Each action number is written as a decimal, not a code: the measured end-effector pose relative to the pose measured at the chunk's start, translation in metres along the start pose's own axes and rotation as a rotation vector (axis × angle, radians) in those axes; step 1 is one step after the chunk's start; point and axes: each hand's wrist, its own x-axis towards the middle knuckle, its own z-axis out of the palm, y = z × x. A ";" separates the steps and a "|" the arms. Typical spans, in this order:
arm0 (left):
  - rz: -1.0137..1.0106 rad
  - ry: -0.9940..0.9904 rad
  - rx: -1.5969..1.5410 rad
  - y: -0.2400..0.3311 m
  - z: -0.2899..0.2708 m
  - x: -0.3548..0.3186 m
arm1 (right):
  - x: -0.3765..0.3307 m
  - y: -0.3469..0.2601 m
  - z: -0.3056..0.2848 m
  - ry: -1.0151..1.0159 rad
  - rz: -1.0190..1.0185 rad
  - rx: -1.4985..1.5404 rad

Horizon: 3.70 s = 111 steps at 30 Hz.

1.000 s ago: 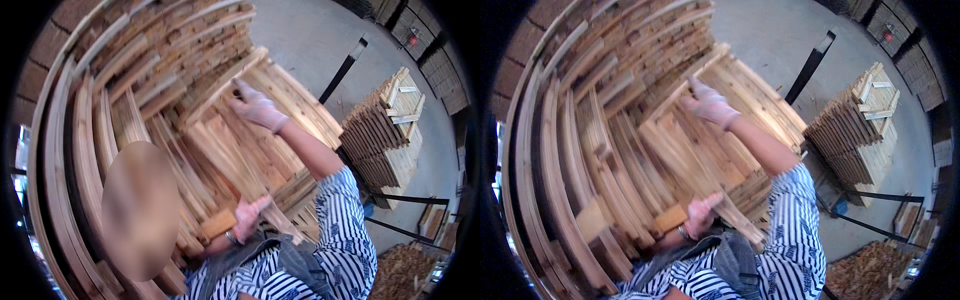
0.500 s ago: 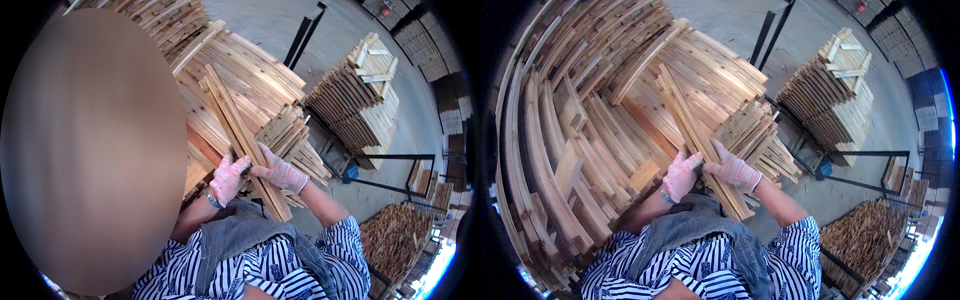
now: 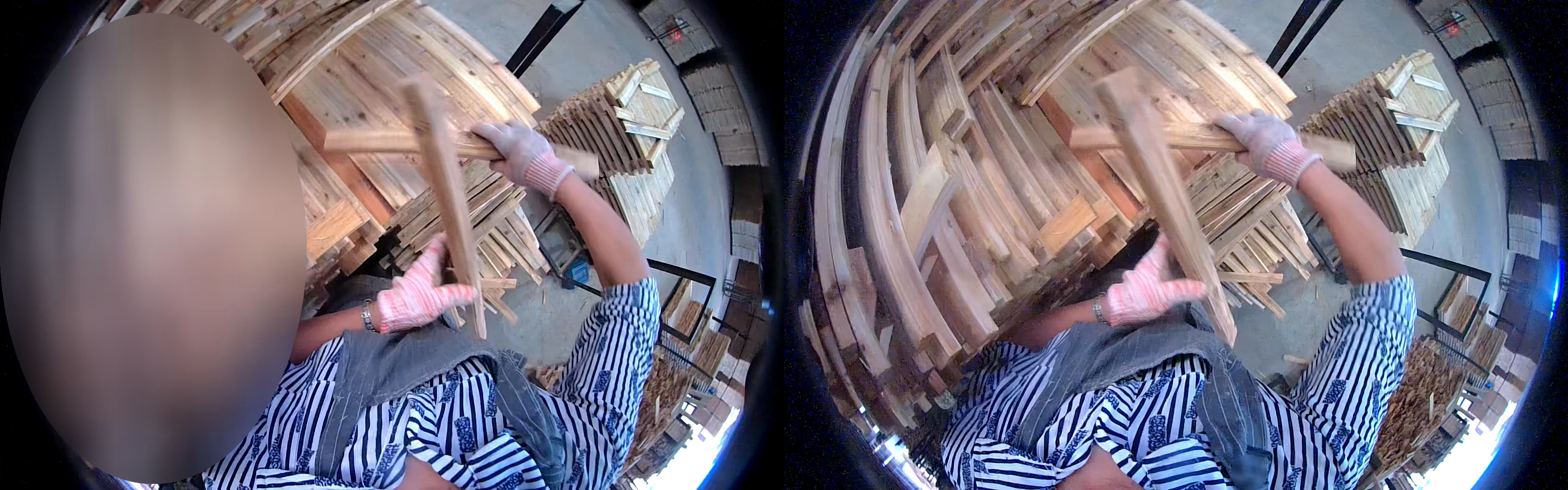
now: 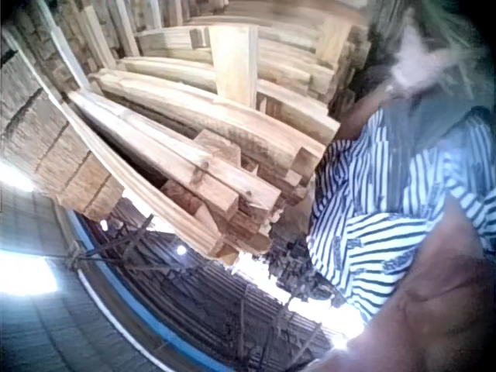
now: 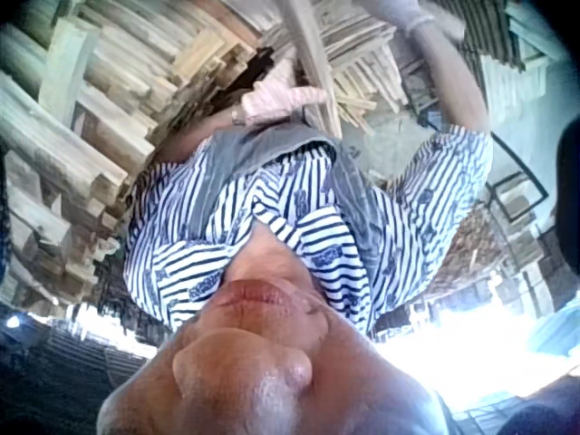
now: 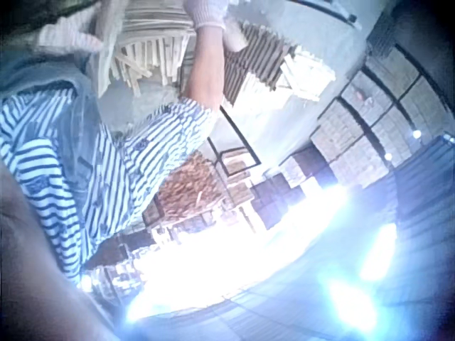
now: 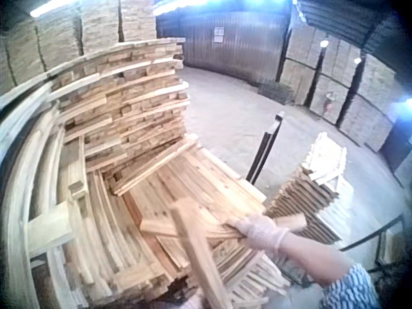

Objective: The person repeatedly picks up bundles of wooden planks from a large pile and stacks them onto a growing stack. The person wears gloves and uses both hands to lift and align the wood pieces, maintaining a consistent workflow throughout the clip.

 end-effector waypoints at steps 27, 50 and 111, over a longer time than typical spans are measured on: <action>-0.203 0.050 0.005 0.003 0.012 0.002 | 0.092 0.009 0.024 -0.105 -0.100 -0.173; 0.332 0.467 -0.024 0.008 -0.028 0.055 | -0.065 -0.096 0.064 0.294 0.150 0.877; -0.667 0.616 0.508 -0.487 -0.198 0.116 | -0.207 -0.057 0.685 0.915 1.952 1.570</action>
